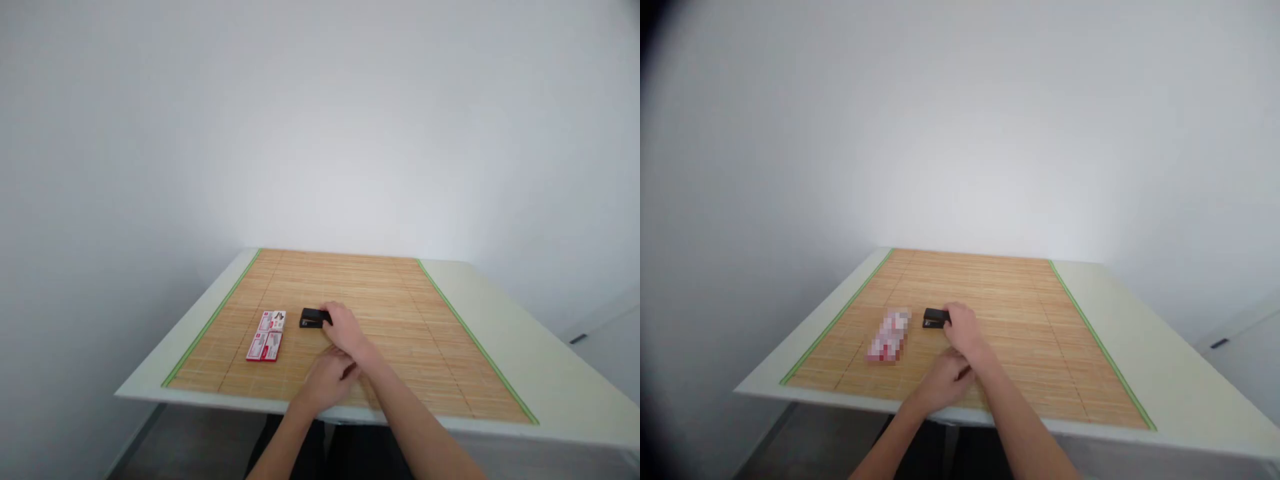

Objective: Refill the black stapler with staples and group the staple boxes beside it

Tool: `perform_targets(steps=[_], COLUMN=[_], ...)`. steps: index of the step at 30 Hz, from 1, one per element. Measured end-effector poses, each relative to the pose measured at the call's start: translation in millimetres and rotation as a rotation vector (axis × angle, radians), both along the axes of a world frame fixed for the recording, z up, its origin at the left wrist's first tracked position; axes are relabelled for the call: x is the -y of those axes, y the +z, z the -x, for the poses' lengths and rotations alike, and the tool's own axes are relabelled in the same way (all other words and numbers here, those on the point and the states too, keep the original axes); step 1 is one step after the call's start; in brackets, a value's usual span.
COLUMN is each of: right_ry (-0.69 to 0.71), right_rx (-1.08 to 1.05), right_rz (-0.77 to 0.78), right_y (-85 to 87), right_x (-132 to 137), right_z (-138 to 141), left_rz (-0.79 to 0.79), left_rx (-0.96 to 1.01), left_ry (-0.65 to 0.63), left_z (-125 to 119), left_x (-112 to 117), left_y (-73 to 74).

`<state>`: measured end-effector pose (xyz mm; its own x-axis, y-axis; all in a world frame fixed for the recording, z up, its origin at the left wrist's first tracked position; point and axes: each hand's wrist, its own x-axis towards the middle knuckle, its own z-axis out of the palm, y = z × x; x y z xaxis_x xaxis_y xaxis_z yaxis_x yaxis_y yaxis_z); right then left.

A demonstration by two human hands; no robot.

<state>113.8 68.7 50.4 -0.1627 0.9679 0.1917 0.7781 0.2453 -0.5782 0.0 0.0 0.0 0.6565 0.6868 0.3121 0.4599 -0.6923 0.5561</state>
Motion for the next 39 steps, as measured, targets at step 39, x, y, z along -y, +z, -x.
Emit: perform_targets(steps=[39], right_ry=[-0.504], right_rx=[-0.487], right_rz=[-0.139], right_y=[-13.8], right_x=[66.4], right_z=[-165.7], left_rz=[-0.165], left_rx=[-0.149], left_ry=[0.522], left_z=[-10.5], left_x=[4.0], left_y=[10.0])
